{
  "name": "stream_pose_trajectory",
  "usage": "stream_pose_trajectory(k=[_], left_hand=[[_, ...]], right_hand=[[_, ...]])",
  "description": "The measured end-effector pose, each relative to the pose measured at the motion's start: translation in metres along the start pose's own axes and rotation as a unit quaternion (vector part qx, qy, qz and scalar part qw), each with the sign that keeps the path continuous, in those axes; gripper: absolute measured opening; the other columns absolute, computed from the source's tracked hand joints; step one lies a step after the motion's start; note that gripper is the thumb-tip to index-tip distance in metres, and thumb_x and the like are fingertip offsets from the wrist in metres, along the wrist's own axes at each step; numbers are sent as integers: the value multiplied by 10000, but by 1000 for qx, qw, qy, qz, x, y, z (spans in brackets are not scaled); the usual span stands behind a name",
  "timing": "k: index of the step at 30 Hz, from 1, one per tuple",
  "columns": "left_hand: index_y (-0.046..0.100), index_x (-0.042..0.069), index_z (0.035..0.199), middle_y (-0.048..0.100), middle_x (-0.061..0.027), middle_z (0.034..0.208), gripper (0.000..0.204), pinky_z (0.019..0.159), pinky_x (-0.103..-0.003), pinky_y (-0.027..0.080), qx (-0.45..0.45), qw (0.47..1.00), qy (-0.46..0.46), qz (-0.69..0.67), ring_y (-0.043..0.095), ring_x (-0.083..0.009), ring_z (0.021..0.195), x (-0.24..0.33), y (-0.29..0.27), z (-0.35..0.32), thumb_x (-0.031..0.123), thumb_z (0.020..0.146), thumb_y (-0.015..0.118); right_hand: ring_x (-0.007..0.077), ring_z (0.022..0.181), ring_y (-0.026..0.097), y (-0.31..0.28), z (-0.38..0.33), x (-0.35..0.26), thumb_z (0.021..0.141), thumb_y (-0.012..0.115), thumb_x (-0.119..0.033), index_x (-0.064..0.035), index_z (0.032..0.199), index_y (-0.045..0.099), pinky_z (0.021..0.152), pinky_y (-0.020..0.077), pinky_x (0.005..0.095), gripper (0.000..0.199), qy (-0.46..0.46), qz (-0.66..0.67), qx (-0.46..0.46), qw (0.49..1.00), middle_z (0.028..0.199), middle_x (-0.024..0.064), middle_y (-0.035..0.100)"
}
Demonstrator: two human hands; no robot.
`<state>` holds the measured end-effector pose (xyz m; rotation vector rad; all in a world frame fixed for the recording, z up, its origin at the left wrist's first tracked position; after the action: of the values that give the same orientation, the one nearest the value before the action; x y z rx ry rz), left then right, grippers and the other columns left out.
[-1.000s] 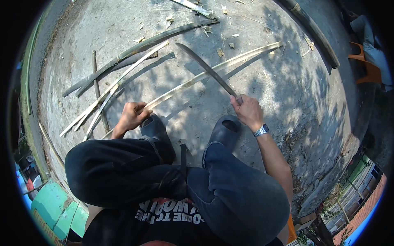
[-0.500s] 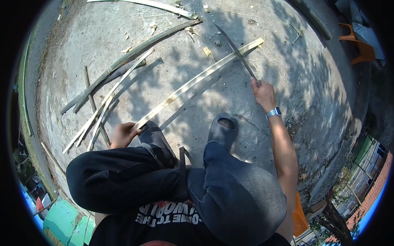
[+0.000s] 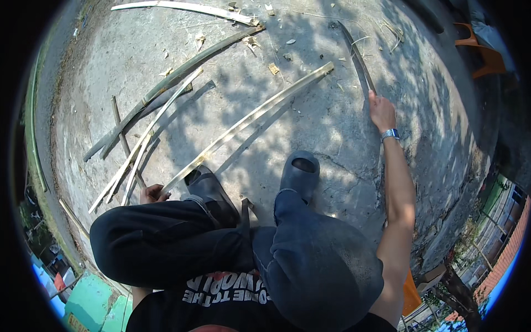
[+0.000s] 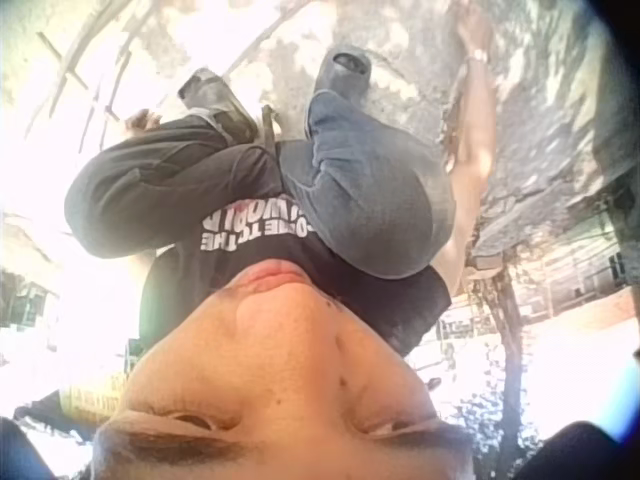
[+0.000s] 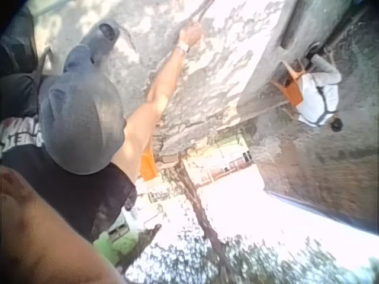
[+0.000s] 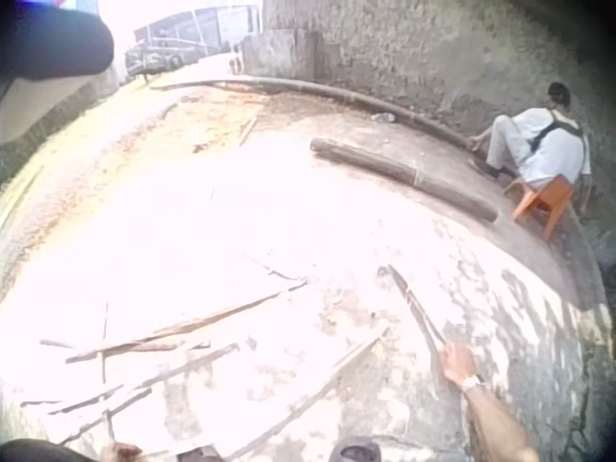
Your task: The person scrapes and trims bamboo strips using a large knife, handling several strips one at a time while sitting outdoors.
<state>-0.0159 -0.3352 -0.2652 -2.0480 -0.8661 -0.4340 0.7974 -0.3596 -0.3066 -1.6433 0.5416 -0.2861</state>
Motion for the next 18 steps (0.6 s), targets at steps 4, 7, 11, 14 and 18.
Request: stream_pose_trajectory(k=[4,7,11,14,18], left_hand=[[703,-69,1009,691,-72,765,238,668,-281,527,84,995,25,-40,671,-121,736,-19,-17,-23,27,826,822],[703,-72,1005,695,-72,751,245,672,-284,509,-25,1000,12,12,653,-112,749,54,0,-23,87,857,818],[700,-65,960,682,-116,707,263,621,-355,454,-216,976,-13,-5,572,-147,652,95,42,4,197,966,718],[682,-36,936,622,-176,675,278,596,-380,446,-226,961,115,111,554,-226,598,130,71,22,228,1015,641],[664,-14,911,606,-239,701,298,608,-439,475,-179,942,211,191,590,-414,621,155,83,34,259,1019,614]], right_hand=[[438,723,648,-17,1,-3,1065,412,-520,16,725,623,644,484,537,669,-4,11,76,997,716,246,642],[402,594,561,-4,-54,-73,1013,550,-536,19,720,595,575,425,491,629,46,176,-19,983,627,223,563],[371,514,574,-2,-140,-187,983,614,-518,-13,724,589,523,444,460,568,-45,303,-81,948,554,166,543],[353,517,627,10,-185,-247,970,605,-568,-62,755,611,502,490,466,550,-130,284,-162,936,547,123,573],[382,576,652,12,-182,-236,935,619,-626,-76,760,627,559,526,470,577,-161,193,-160,955,589,139,619]])
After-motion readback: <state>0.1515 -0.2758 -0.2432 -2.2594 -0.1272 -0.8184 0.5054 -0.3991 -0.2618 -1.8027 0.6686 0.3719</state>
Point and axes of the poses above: each hand's wrist, its own z-axis towards the middle knuckle, its own y-axis out of the palm, x = y × z, the point moved 5 cm from there along z, towards the middle knuckle
